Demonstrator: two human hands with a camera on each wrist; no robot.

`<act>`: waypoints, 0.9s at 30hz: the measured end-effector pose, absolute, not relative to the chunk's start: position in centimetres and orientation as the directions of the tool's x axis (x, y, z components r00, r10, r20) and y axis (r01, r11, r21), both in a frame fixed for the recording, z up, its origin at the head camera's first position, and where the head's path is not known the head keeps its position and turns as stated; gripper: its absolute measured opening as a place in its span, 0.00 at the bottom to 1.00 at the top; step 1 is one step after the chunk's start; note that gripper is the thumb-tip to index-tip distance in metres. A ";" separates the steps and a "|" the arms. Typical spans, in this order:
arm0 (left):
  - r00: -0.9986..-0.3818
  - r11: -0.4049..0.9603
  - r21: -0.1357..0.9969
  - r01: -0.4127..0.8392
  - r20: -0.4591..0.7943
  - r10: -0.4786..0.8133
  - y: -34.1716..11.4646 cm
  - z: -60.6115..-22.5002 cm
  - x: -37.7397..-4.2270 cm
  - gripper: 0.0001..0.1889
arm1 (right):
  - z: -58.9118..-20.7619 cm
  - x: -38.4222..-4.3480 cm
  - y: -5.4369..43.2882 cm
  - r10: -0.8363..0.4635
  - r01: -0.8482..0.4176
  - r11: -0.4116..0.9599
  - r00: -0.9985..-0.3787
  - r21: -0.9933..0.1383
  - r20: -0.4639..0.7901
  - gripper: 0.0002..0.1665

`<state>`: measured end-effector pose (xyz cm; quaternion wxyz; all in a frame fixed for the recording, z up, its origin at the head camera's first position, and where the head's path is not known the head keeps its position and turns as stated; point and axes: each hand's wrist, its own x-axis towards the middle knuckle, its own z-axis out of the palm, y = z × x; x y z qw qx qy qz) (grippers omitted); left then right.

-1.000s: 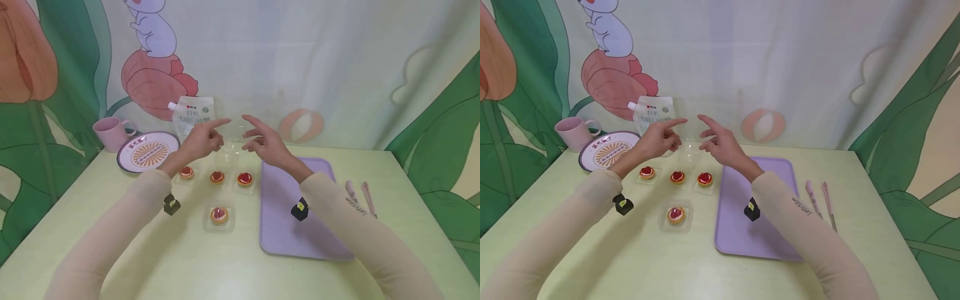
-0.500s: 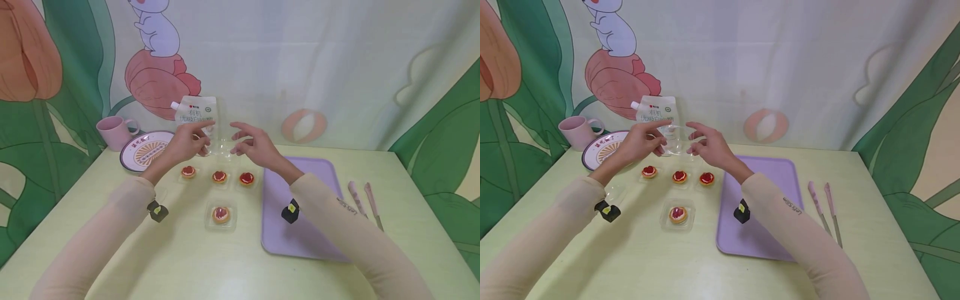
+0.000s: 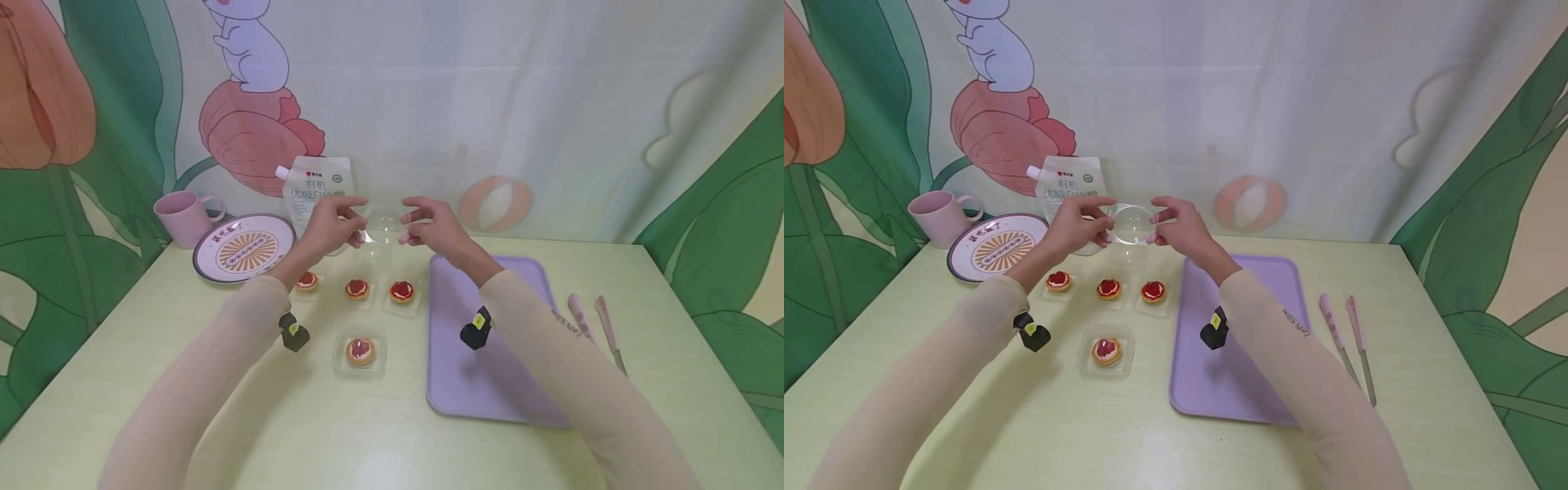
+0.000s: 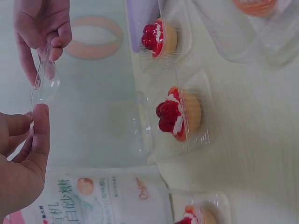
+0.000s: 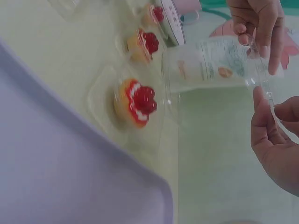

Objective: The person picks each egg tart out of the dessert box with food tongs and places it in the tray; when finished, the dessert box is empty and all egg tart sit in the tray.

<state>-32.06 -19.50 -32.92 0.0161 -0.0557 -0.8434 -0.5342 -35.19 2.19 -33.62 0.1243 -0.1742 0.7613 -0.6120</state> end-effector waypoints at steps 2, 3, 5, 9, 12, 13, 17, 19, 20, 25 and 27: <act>-0.994 0.444 0.891 0.090 0.055 0.091 -18.9 -33.4 -33.0 0.25 | -34.0 -35.9 2.7 -0.407 -0.100 0.213 -0.914 -0.972 0.005 0.36; -0.994 0.458 0.886 0.078 0.037 0.099 -18.6 -33.6 -33.5 0.25 | -34.2 -36.2 2.9 -0.401 -0.093 0.227 -0.916 -0.970 -0.006 0.36; -0.993 0.486 0.872 0.060 0.004 0.116 -18.1 -34.1 -34.4 0.26 | -34.7 -36.9 3.2 -0.393 -0.080 0.248 -0.919 -0.965 -0.025 0.35; -0.987 0.580 0.811 0.075 -0.023 0.159 -17.2 -35.4 -36.1 0.27 | -36.0 -38.3 3.9 -0.375 -0.059 0.281 -0.926 -0.958 -0.053 0.34; -0.985 0.642 0.761 0.098 -0.018 0.171 -16.6 -36.3 -37.1 0.28 | -36.8 -39.1 4.3 -0.362 -0.039 0.292 -0.929 -0.956 -0.072 0.33; -0.985 0.655 0.748 0.101 -0.016 0.171 -16.4 -36.6 -37.3 0.28 | -37.0 -39.3 4.4 -0.360 -0.033 0.297 -0.930 -0.954 -0.080 0.33; -0.983 0.699 0.703 0.131 0.000 0.184 -15.6 -37.5 -38.3 0.28 | -37.8 -40.0 5.1 -0.348 -0.023 0.337 -0.932 -0.941 -0.102 0.32; -0.980 0.720 0.677 0.152 0.006 0.201 -15.1 -37.8 -38.6 0.28 | -38.2 -40.3 5.5 -0.337 -0.024 0.357 -0.936 -0.934 -0.105 0.31; -0.978 0.731 0.663 0.161 0.008 0.208 -14.9 -38.0 -38.7 0.29 | -38.3 -40.5 5.6 -0.332 -0.025 0.364 -0.937 -0.931 -0.104 0.31; -0.978 0.771 0.618 0.152 -0.020 0.208 -14.2 -38.3 -39.0 0.29 | -39.4 -41.1 6.1 -0.323 -0.036 0.387 -0.941 -0.921 -0.099 0.30; -0.976 0.782 0.605 0.151 -0.034 0.214 -14.1 -38.4 -39.1 0.29 | -39.6 -41.2 6.1 -0.316 -0.042 0.406 -0.944 -0.913 -0.097 0.30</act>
